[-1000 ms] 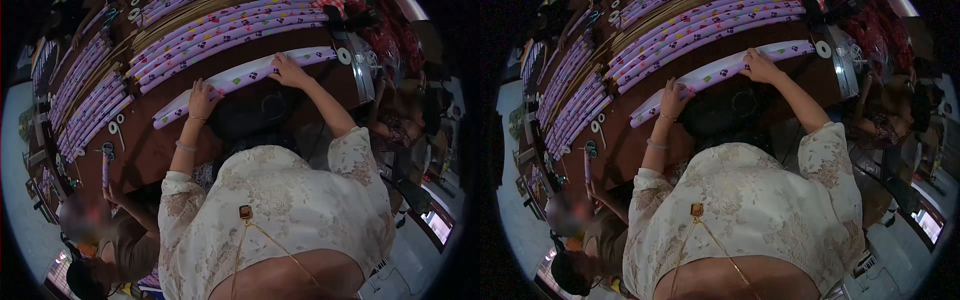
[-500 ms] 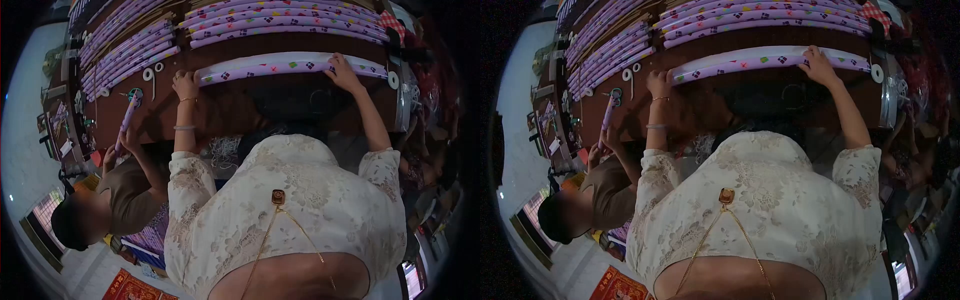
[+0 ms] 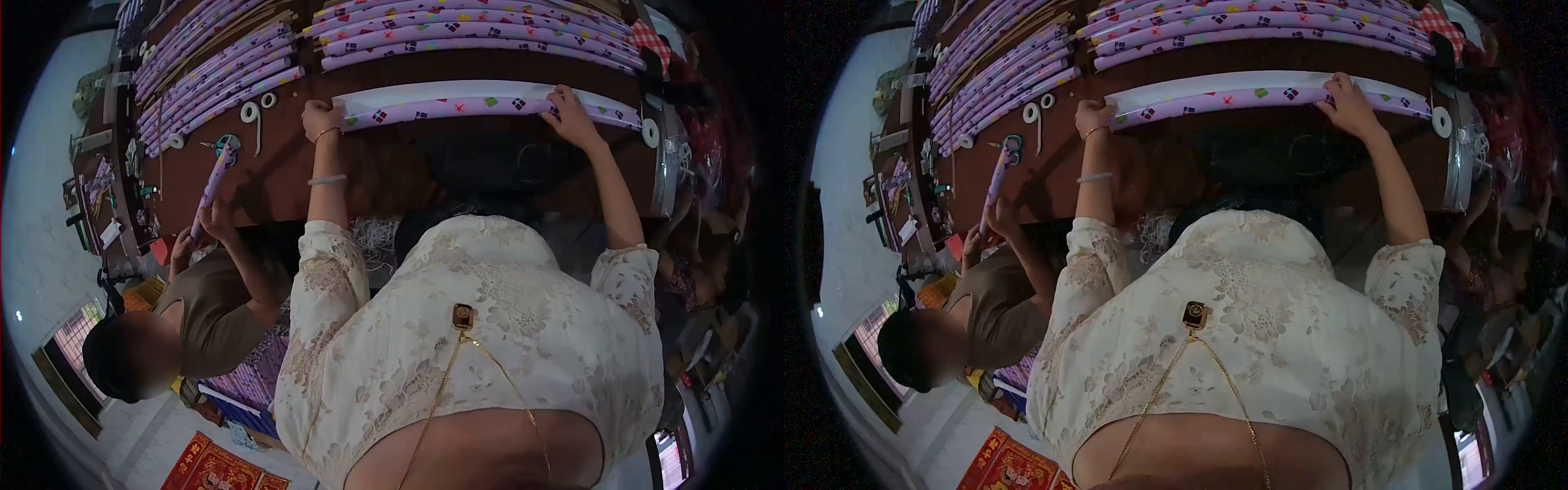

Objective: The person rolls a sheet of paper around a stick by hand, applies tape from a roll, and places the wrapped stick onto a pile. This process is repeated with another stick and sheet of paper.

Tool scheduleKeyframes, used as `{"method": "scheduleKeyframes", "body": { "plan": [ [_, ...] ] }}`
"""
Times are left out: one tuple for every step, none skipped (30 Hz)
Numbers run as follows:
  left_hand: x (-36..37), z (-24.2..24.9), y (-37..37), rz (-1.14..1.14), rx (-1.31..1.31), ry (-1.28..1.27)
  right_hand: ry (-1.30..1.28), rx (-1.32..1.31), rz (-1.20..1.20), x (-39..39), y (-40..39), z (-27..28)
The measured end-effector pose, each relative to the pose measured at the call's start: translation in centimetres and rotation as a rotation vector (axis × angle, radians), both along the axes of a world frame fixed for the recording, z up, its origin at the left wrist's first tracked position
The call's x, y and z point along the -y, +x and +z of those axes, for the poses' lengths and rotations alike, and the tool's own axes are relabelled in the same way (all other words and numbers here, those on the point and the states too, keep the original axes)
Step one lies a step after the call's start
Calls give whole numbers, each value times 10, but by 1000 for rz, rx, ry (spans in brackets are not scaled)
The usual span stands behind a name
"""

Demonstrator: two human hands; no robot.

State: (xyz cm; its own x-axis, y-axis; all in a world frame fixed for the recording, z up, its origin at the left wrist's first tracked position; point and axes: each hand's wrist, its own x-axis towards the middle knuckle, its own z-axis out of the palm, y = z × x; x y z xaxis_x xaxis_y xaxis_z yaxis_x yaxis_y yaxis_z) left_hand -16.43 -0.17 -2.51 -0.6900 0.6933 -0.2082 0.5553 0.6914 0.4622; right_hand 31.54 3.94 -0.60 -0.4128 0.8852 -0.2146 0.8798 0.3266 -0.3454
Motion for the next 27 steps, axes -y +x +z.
{"method": "scheduleKeyframes", "body": {
  "plan": [
    [2, -2, -2, -92, -66, 95, 21, 9, 36, 1, 4, 2],
    [0, -6, 3, -196, -115, 199, -8, 26, 24, 2, 7, 1],
    [-4, -20, 3, -358, -221, 372, -31, 54, -3, 3, 1, 8],
    [-3, -8, 14, -497, -220, 462, -3, -8, -12, 5, 3, 7],
    [-5, -16, 13, -532, -244, 412, 39, 5, -6, 7, 5, 3],
    [-3, 3, 26, -558, -166, 364, 47, -17, -13, 8, 1, 13],
    [-5, -9, 19, -666, -197, 412, 43, -1, -28, 9, -1, 17],
    [-4, 0, 32, -653, -112, 394, 41, 7, -35, 9, -1, 17],
    [-2, 15, 41, -634, -36, 363, 57, -12, -44, 11, -1, 15],
    [-3, 26, 51, -662, -19, 378, 74, -40, -43, 13, -1, 14],
    [-2, 36, 64, -782, -61, 381, 87, -26, -64, 12, 0, 18],
    [-1, 44, 78, -896, -109, 376, 97, -7, -54, 14, -1, 22],
    [-2, 50, 92, -1011, -34, 364, 106, 6, -38, 15, -2, 22],
    [-3, 54, 101, -1121, 37, 346, 126, 20, -46, 15, -2, 14],
    [-4, 56, 108, -1242, -45, 440, 127, 16, -48, 15, 0, 12],
    [-3, 61, 110, -1245, -51, 435, 133, -9, -34, 16, 1, 9],
    [-2, 66, 114, -1270, -235, 416, 142, -36, -21, 14, 1, 6],
    [0, 72, 121, -1289, -416, 394, 142, -43, -23, 14, 0, 13],
    [2, 72, 125, -1291, -422, 388, 86, -26, -43, 15, -2, 28],
    [5, 71, 127, -1289, -323, 465, 28, -11, -62, 17, -4, 35],
    [8, 70, 130, -1282, -222, 540, 24, -21, -62, 16, -3, 29],
    [11, 71, 134, -1317, -189, 509, 72, -26, -49, 15, -1, 21],
    [12, 65, 133, -1314, -194, 493, 117, -33, -32, 16, 0, 14],
    [11, 55, 132, -1295, -156, 388, 113, -44, -23, 18, -2, 15],
    [9, 50, 133, -1271, -118, 284, 126, -37, -25, 18, -3, 18],
    [5, 46, 131, -1299, -163, 345, 142, -33, -26, 18, -4, 19],
    [2, 44, 130, -1290, -171, 334, 138, -44, -15, 19, -4, 17]
  ]
}}
